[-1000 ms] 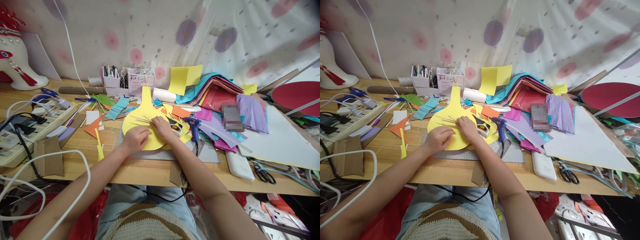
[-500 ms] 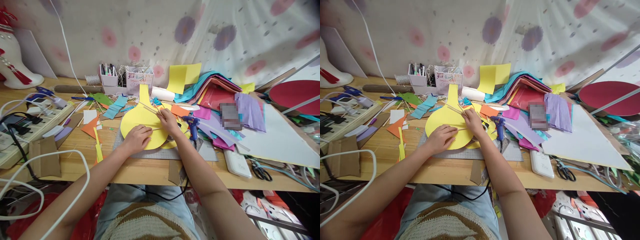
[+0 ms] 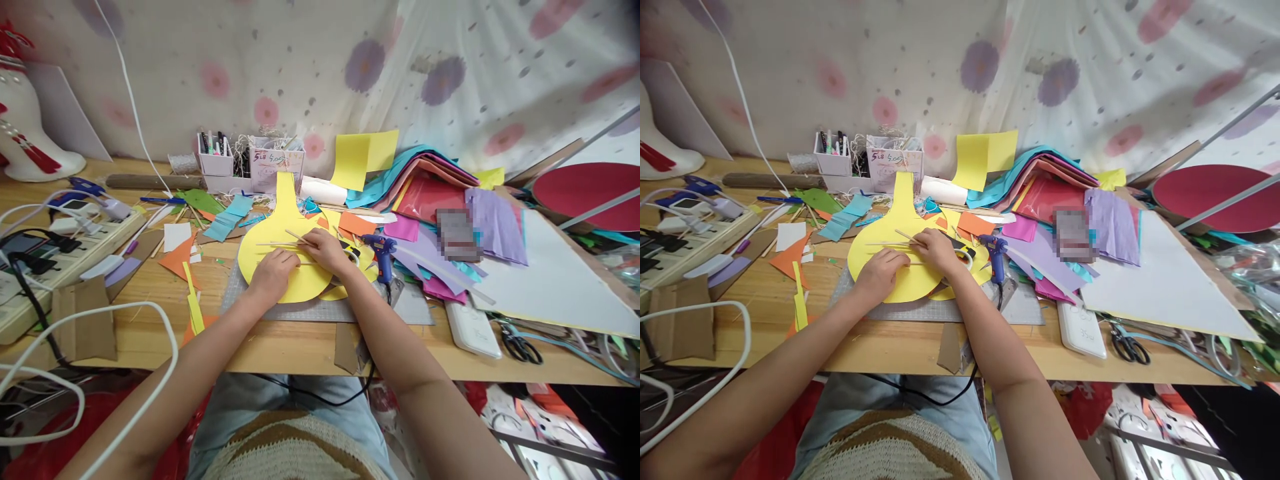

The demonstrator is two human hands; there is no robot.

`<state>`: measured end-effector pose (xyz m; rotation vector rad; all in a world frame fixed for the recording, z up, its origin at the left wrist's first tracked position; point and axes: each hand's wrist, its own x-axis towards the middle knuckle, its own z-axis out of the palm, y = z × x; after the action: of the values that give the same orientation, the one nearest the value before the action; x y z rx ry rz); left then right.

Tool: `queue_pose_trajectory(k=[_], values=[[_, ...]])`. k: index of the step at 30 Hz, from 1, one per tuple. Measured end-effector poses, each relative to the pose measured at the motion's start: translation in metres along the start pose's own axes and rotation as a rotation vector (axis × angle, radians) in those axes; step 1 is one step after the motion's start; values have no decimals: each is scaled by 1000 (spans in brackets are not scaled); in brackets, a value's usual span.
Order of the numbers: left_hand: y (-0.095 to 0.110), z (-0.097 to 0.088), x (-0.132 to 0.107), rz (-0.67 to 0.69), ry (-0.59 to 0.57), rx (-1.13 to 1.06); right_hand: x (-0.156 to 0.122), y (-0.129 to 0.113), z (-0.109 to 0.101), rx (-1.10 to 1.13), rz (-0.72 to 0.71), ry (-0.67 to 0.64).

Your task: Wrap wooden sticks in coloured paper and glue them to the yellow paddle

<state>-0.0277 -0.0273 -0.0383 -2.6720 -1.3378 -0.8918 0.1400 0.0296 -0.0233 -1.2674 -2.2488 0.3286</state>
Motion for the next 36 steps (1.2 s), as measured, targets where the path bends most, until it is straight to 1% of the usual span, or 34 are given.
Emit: queue_pose_trajectory(k=[2,7,11,16,20,22,26,27,28,30,33,36], values=[[3,1,0,-33,4,32,2,-1,2,7,24,12],[4,5,-2,-111,74,21,4,-1,5,120,80,34],[2,8,-5,-68,62,16,7,-2,7,206,101,53],[3,8,-5,-54,75,-8,8,-5,8,173,100,50],[2,9,-4,-35,55,-37,8,-4,8,182,83,73],[-1,11,-4,-16,39,-39,8,-2,7,194,103,106],[-2,15,-4,-5,-7,6,6,3,0,195,228,256],[-1,15,-4,-16,-12,24,5,4,-2,182,253,273],[0,14,-4,-30,-11,46,4,5,-5,165,269,272],[3,11,-4,-62,-2,84,2,7,-9,126,266,226],[7,7,-3,-104,12,113,-1,12,-12,66,179,134],[7,5,-4,-117,13,110,-3,19,-14,11,78,75]])
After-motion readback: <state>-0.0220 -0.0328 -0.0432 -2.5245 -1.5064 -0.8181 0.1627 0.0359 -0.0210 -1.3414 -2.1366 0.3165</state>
